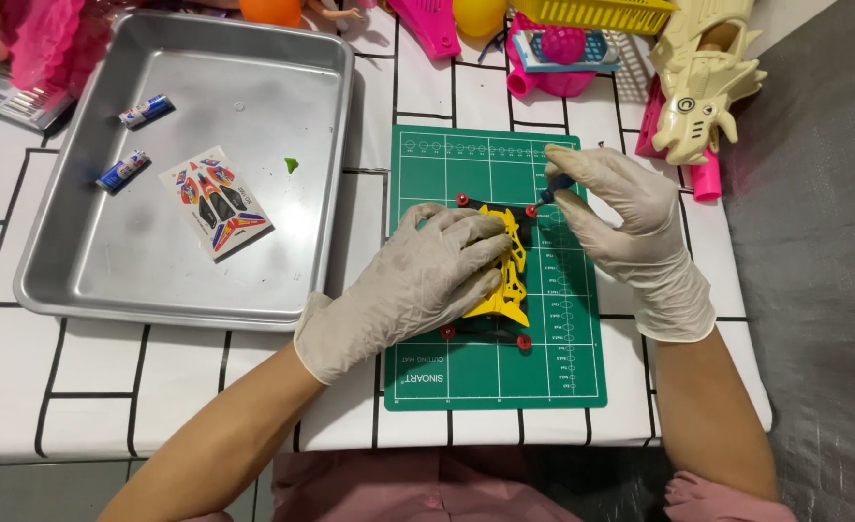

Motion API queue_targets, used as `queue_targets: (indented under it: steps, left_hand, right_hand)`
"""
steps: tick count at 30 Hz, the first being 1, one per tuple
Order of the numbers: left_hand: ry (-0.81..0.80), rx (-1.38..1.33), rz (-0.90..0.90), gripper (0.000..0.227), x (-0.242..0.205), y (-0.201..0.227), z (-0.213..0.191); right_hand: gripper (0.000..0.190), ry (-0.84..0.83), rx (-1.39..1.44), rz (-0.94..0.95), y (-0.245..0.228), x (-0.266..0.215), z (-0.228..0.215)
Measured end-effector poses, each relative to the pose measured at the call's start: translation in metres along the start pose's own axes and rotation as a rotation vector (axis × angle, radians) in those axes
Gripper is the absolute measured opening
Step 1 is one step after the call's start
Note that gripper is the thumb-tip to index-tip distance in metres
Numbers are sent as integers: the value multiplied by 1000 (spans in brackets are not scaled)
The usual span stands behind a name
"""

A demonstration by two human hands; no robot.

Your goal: The person assembles a yellow toy car on a green cutting mat, using a blue screwdriver to tighten screws on the wheels. After assembling the car, the person places it into a cardboard box and hands the box to another person sitting nearby.

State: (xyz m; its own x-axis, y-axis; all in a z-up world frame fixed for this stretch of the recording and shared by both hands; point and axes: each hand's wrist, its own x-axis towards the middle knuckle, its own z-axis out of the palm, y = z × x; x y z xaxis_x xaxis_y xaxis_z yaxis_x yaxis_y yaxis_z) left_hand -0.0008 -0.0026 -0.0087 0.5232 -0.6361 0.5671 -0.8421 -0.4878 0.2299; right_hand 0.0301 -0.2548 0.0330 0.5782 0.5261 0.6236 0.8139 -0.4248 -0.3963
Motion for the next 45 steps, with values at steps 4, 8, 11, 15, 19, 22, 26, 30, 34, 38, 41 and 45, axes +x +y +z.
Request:
queue_targets:
  steps: [4,8,11,15,19,22,26,30,34,38,41,45]
  left_hand:
    - [-26,-18,-2,28,-3,-5,5]
    - [71,-19,-96,30,-9,-37,8]
    - [87,124,-299,28,-20,-76,-32]
    - [-89,333,-688,18,-41,-140,-65]
    - [-170,332,-763,20,-39,-190,-37]
    - [-229,238,-804,20,-25,-183,-36]
    - [-183,340,-721,18,-20,-175,-35]
    - [-153,359,-707,22,-16,-174,-36]
    - [-162,452,-665,11,-21,-179,-31]
    - [67,251,-648,10,-10,-153,-56]
    - [294,-135,-584,12,8,-98,-82]
    - [352,-670,-743,16,29,-22,-83]
  right_hand:
    - [39,23,-70,-56,7,-3,2]
    - [34,139,-106,-4,10,-3,5]
    - [32,170,-84,18,7,-3,3]
    - [32,211,-59,50,9,-3,0]
    - [30,244,-63,54,2,0,0]
    - [28,268,-32,24,2,1,-1]
    - [28,285,-45,-10,2,1,-1]
    - [27,299,-40,-33,-3,3,-3]
    - [29,313,7,-4,-9,5,-5]
    - [34,344,166,115,-15,2,-11]
    - [35,375,308,193,-21,0,-12]
    - [39,479,436,201,-18,0,-10]
